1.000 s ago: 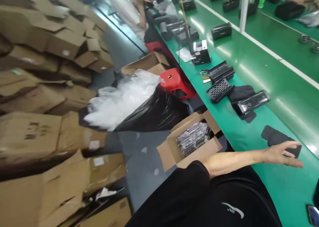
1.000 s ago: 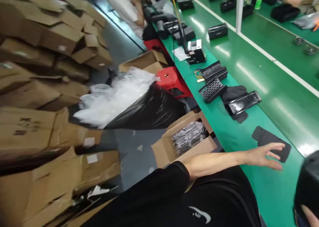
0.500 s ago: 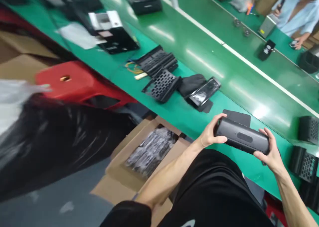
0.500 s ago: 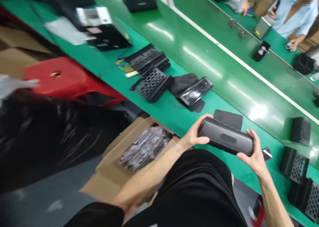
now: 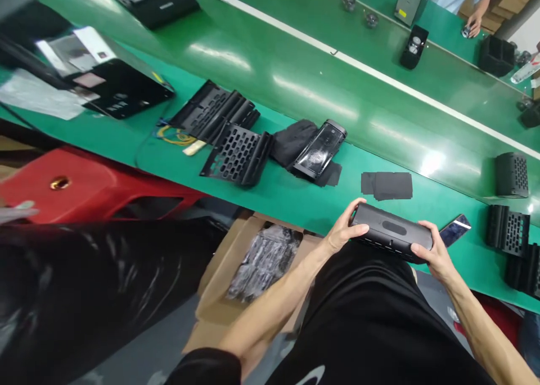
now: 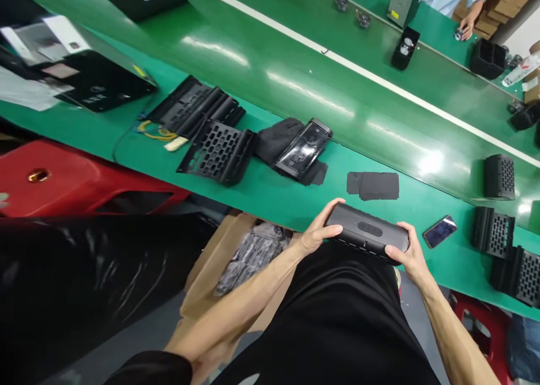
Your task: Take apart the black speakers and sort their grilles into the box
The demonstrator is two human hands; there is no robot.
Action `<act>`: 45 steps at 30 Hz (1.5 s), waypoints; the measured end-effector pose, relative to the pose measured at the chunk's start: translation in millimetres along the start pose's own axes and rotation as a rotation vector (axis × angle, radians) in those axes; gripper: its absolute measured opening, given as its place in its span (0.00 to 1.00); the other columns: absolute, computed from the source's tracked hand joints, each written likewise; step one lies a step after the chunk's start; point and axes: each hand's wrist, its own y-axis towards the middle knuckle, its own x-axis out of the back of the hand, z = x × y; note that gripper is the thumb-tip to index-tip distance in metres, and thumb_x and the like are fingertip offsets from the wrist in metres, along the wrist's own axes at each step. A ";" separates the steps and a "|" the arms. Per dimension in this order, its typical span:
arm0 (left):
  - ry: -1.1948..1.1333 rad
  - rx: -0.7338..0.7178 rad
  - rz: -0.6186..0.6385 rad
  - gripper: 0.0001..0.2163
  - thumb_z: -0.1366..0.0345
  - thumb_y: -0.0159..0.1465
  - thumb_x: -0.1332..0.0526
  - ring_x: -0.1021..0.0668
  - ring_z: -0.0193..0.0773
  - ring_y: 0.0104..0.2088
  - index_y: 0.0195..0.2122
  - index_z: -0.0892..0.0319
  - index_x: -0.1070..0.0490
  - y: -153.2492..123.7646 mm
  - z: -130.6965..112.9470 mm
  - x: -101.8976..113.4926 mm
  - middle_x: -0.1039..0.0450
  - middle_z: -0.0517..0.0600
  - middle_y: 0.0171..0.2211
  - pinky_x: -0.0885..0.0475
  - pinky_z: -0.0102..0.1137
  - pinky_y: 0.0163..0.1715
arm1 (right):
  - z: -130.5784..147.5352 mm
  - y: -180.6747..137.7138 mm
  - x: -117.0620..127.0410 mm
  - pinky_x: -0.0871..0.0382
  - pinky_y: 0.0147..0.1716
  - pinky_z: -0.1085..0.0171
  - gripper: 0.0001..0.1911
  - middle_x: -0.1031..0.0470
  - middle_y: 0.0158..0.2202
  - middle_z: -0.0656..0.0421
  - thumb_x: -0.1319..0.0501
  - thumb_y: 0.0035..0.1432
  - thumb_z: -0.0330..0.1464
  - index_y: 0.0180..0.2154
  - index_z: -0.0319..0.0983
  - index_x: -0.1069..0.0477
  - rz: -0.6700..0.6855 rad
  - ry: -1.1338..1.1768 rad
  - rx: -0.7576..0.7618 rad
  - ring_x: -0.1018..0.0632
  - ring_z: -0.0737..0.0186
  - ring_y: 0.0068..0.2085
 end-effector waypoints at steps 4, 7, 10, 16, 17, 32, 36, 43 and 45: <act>0.179 0.102 0.092 0.48 0.46 0.52 0.23 0.25 0.56 0.57 0.71 0.53 0.40 -12.2 9.4 8.9 0.30 0.57 0.61 0.28 0.43 0.57 | -14.9 -18.7 2.0 0.27 0.58 0.47 0.50 0.26 0.58 0.53 0.21 0.45 0.56 0.64 0.49 0.36 0.083 0.081 -0.133 0.22 0.45 0.54; 0.223 0.026 0.063 0.46 0.45 0.52 0.23 0.26 0.57 0.58 0.69 0.53 0.37 -20.5 14.5 11.2 0.31 0.56 0.63 0.30 0.44 0.60 | -16.7 -33.3 1.9 0.30 0.62 0.47 0.53 0.30 0.64 0.52 0.19 0.42 0.54 0.66 0.50 0.36 0.063 0.084 -0.097 0.24 0.44 0.59; 0.230 -0.038 0.008 0.46 0.45 0.49 0.23 0.26 0.57 0.59 0.67 0.55 0.34 -24.7 23.6 7.7 0.32 0.56 0.64 0.32 0.44 0.61 | -15.9 -39.8 -3.7 0.28 0.59 0.49 0.48 0.27 0.60 0.53 0.20 0.44 0.53 0.63 0.50 0.33 0.011 0.094 -0.078 0.24 0.45 0.56; 0.250 0.109 -0.059 0.46 0.42 0.52 0.25 0.27 0.59 0.61 0.68 0.56 0.35 -25.8 32.5 8.1 0.31 0.58 0.64 0.34 0.46 0.64 | -15.9 -32.2 -12.7 0.25 0.52 0.51 0.50 0.23 0.50 0.55 0.18 0.38 0.52 0.60 0.47 0.32 0.008 0.265 -0.256 0.21 0.47 0.49; 0.248 0.126 -0.045 0.47 0.42 0.52 0.25 0.27 0.59 0.62 0.69 0.56 0.36 -25.2 32.1 9.8 0.32 0.58 0.65 0.34 0.47 0.65 | -16.7 -31.1 -13.4 0.25 0.52 0.51 0.49 0.23 0.51 0.55 0.18 0.38 0.51 0.60 0.47 0.32 0.019 0.286 -0.273 0.21 0.47 0.49; 0.055 0.255 0.006 0.58 0.40 0.48 0.20 0.34 0.65 0.73 0.77 0.55 0.39 -0.8 48.5 24.5 0.35 0.60 0.74 0.39 0.49 0.74 | -42.5 -8.7 2.0 0.28 0.59 0.49 0.52 0.21 0.55 0.52 0.17 0.41 0.53 0.63 0.46 0.31 0.128 0.146 -0.240 0.21 0.44 0.53; 0.112 0.270 0.024 0.56 0.37 0.52 0.23 0.31 0.66 0.72 0.76 0.60 0.38 19.2 41.4 24.7 0.33 0.62 0.73 0.37 0.52 0.73 | -45.2 -4.9 -0.8 0.26 0.55 0.49 0.46 0.19 0.51 0.51 0.18 0.42 0.54 0.59 0.44 0.27 0.086 0.206 -0.239 0.20 0.43 0.52; 0.186 0.126 0.104 0.57 0.39 0.50 0.22 0.37 0.66 0.75 0.78 0.54 0.40 84.6 2.2 5.1 0.40 0.59 0.77 0.39 0.53 0.74 | -23.2 28.9 15.2 0.24 0.56 0.50 0.42 0.16 0.51 0.49 0.20 0.44 0.56 0.55 0.42 0.23 -0.027 0.379 -0.201 0.18 0.42 0.53; 0.192 0.077 0.057 0.54 0.42 0.50 0.21 0.34 0.67 0.73 0.75 0.55 0.35 93.1 -9.6 -9.1 0.36 0.58 0.75 0.41 0.53 0.74 | -30.1 36.9 25.3 0.23 0.56 0.50 0.42 0.16 0.52 0.49 0.19 0.44 0.54 0.57 0.42 0.23 -0.027 0.390 -0.211 0.17 0.41 0.54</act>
